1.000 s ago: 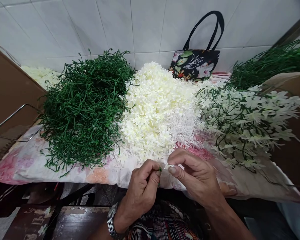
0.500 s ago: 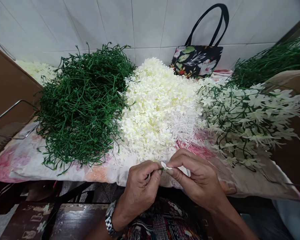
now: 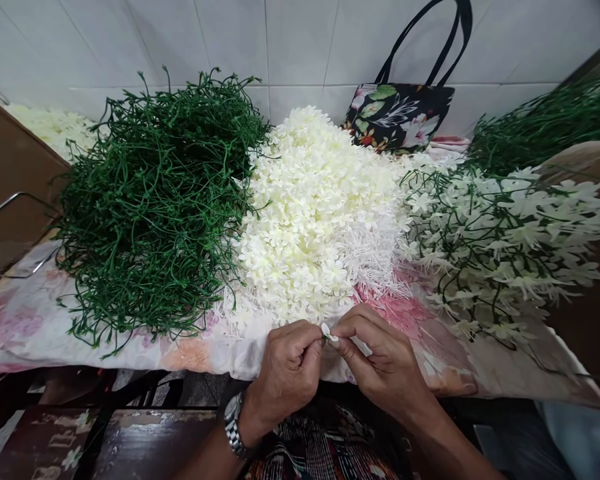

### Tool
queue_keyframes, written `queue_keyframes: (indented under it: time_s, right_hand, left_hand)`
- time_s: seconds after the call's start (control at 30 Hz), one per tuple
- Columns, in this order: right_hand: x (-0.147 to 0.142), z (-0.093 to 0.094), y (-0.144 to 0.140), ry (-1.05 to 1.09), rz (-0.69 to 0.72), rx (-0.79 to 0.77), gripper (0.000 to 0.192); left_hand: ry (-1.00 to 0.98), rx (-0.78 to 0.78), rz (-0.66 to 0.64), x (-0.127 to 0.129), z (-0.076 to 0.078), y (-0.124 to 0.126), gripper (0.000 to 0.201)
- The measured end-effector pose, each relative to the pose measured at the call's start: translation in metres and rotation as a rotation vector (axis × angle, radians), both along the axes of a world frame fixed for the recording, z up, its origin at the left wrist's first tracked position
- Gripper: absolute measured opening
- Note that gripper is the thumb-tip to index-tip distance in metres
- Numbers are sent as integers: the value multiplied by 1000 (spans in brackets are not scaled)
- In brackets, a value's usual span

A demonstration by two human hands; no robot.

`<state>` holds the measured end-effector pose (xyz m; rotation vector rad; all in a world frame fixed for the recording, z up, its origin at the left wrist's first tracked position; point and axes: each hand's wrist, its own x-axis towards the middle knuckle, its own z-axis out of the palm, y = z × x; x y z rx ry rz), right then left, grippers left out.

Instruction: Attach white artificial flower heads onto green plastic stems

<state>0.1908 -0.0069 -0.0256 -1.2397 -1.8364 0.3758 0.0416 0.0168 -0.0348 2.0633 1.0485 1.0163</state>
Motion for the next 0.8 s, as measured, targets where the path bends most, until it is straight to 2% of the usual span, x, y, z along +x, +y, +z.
queue_keyframes:
  time_s: [0.2, 0.33, 0.47, 0.57, 0.67, 0.8]
  right_hand:
    - [-5, -5, 2, 3, -15, -12, 16]
    - [-6, -5, 1, -4, -18, -4, 15]
    - [-3, 2, -2, 16, -4, -4, 13]
    - [3, 11, -6, 24, 26, -82, 20]
    - [10, 19, -8, -2, 48, -131, 26]
    - [12, 24, -8, -64, 25, -41, 13]
  left_hand:
    - [30, 11, 24, 0, 2, 0, 25]
    - [-7, -40, 43, 0, 3, 0, 26]
    - [-116, -159, 9, -2, 4, 1, 23]
    - [-174, -205, -4, -4, 5, 1, 22]
    - [-191, -212, -7, -5, 5, 0, 21]
    - [-196, -144, -15, -4, 4, -1, 20]
